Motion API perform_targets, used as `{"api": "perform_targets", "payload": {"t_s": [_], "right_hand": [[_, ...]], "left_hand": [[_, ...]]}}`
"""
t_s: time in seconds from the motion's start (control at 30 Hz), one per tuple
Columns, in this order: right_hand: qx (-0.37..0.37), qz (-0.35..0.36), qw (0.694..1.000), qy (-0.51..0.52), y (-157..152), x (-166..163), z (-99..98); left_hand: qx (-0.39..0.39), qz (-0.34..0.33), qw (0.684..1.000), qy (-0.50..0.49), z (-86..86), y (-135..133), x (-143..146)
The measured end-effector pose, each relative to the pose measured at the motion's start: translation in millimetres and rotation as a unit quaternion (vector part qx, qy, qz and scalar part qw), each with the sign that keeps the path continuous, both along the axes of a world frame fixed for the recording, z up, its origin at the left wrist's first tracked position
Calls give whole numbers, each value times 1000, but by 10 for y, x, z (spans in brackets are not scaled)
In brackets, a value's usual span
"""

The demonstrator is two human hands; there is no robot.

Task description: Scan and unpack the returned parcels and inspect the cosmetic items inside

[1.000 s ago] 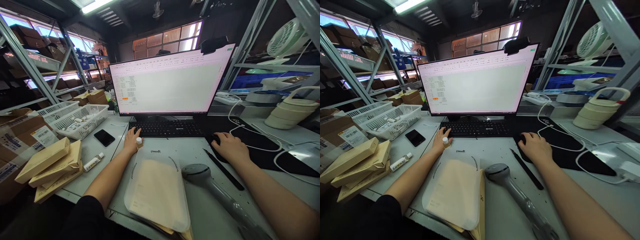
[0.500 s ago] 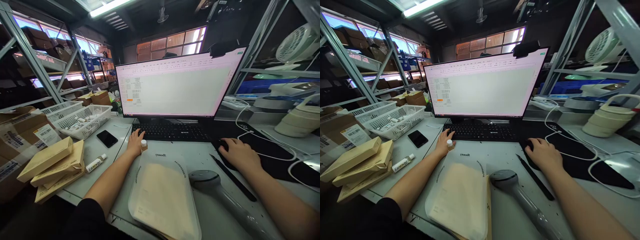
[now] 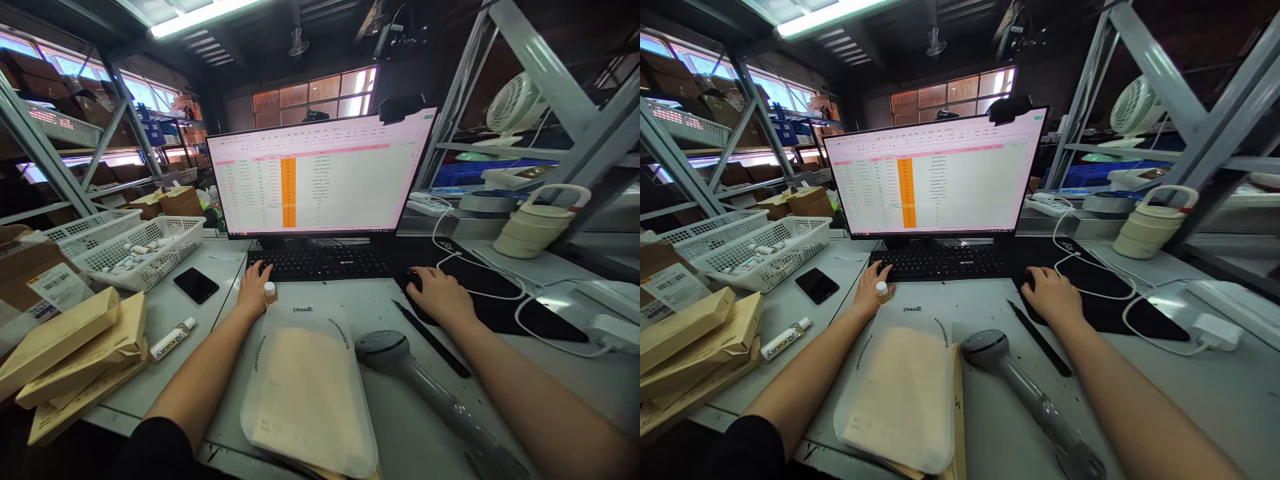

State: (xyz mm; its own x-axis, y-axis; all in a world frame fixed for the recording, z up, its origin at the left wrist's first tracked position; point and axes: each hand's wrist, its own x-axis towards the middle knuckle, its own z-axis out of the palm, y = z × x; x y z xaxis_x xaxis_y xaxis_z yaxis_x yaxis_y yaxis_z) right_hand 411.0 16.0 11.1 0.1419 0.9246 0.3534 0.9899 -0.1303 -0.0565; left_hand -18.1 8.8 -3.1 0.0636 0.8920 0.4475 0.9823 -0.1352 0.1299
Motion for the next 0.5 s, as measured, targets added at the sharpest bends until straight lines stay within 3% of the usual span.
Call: {"api": "perform_targets", "payload": {"t_s": [0.5], "right_hand": [[17, 1, 1000, -13, 5, 18, -36]], "left_hand": [[-4, 17, 1000, -1, 7, 4, 16]]}}
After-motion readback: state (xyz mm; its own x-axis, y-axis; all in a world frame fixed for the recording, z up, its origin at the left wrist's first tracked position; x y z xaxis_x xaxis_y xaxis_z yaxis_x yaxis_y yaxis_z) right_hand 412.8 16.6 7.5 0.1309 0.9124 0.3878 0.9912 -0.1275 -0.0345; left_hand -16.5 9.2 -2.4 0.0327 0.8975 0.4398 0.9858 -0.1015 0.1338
